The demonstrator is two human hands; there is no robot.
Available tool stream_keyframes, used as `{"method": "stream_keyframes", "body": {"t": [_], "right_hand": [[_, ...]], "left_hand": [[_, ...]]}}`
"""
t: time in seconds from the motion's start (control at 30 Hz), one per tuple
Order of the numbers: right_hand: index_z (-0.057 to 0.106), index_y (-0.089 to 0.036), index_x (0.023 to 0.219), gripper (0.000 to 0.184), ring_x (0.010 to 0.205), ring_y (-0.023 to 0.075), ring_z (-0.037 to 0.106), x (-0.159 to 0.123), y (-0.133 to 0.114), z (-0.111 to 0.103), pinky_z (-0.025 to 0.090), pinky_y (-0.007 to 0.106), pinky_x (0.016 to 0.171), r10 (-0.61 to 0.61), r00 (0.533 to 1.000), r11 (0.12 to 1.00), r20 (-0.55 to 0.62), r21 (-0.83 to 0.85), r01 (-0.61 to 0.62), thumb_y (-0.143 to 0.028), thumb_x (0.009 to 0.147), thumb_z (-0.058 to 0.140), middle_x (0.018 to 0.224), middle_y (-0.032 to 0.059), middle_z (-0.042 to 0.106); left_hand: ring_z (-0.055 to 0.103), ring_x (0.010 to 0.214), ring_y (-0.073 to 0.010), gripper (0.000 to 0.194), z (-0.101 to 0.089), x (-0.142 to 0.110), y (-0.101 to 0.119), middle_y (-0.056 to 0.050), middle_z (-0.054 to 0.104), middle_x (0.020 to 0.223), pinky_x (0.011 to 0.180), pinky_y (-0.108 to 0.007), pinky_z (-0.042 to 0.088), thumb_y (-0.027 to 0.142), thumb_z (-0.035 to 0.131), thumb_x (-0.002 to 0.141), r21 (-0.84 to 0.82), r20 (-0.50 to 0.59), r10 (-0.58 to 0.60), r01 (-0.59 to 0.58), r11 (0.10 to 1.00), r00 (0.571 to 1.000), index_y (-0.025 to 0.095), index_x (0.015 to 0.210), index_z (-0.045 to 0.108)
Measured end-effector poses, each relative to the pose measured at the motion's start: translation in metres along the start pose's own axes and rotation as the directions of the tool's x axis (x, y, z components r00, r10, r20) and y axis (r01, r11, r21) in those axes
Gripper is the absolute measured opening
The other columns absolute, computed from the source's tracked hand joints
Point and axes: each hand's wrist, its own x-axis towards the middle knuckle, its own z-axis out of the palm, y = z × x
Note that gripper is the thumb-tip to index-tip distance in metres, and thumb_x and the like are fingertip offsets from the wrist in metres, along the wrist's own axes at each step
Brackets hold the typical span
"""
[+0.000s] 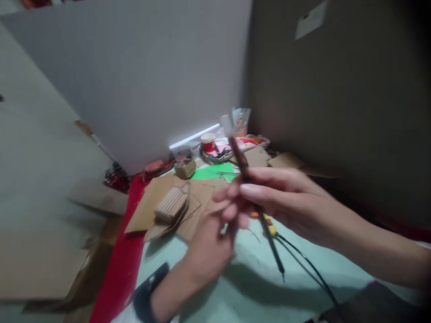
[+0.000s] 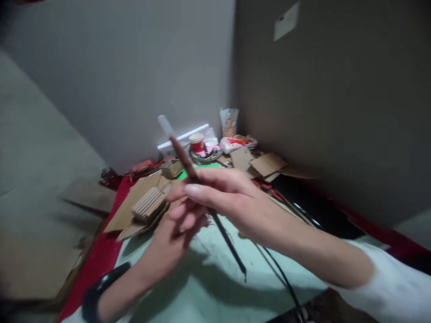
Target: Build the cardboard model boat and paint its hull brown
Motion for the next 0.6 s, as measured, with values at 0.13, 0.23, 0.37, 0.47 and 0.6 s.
{"method": "stream_keyframes", "body": {"t": [0.13,0.23,0.37,0.47,0.6], "right_hand": [[0.064,-0.008,0.089,0.020,0.068,0.0083,0.067,0.025,-0.009,-0.008,0.055,0.016,0.063,0.134,0.990,0.986,0.033,0.095,-0.136,-0.012,0.100,0.048,0.083,0.0065,0.069],[0.061,-0.010,0.092,0.020,0.064,0.0059,0.065,0.038,-0.012,-0.006,0.053,0.015,0.061,0.207,0.976,0.976,0.071,0.056,-0.212,-0.011,0.102,0.044,0.085,0.0046,0.067],[0.062,-0.012,0.085,0.015,0.066,0.0053,0.057,0.040,-0.020,-0.001,0.047,0.016,0.066,0.129,0.986,0.980,0.104,-0.162,-0.111,-0.020,0.097,0.059,0.079,-0.0021,0.060],[0.063,-0.015,0.092,0.026,0.078,0.0088,0.058,0.032,-0.027,-0.012,0.042,0.018,0.068,-0.081,0.994,0.664,0.068,-0.741,0.105,-0.036,0.101,0.051,0.088,-0.0019,0.065],[0.060,-0.013,0.092,0.024,0.066,0.0149,0.054,0.003,-0.013,-0.047,0.032,0.027,0.059,-0.144,0.978,0.208,-0.151,-0.971,-0.119,-0.033,0.101,0.049,0.077,0.0042,0.064]], "left_hand": [[0.049,0.056,-0.0162,0.023,-0.002,0.005,-0.001,-0.001,0.057,0.059,0.052,-0.027,0.038,0.039,0.071,0.079,-0.297,0.079,-0.150,0.167,0.940,0.985,0.017,0.088,0.072],[0.048,0.054,-0.0148,0.027,0.001,0.008,0.000,-0.001,0.057,0.061,0.049,-0.027,0.037,0.041,0.078,0.072,-0.356,0.048,-0.167,0.173,0.918,0.985,0.017,0.081,0.070],[0.047,0.055,-0.0128,0.021,0.006,0.010,-0.001,-0.002,0.062,0.070,0.046,-0.024,0.036,0.035,0.078,0.074,-0.373,-0.043,-0.251,0.217,0.902,0.967,0.017,0.080,0.070],[0.046,0.057,-0.0109,0.024,0.002,0.009,-0.002,-0.001,0.059,0.066,0.051,-0.021,0.039,0.038,0.080,0.073,-0.389,-0.065,-0.350,0.299,0.871,0.934,0.016,0.075,0.073],[0.043,0.054,-0.0082,0.031,-0.011,0.006,-0.005,0.001,0.052,0.057,0.048,-0.014,0.034,0.046,0.083,0.067,-0.412,-0.114,-0.419,0.341,0.845,0.901,0.017,0.072,0.074]]}}
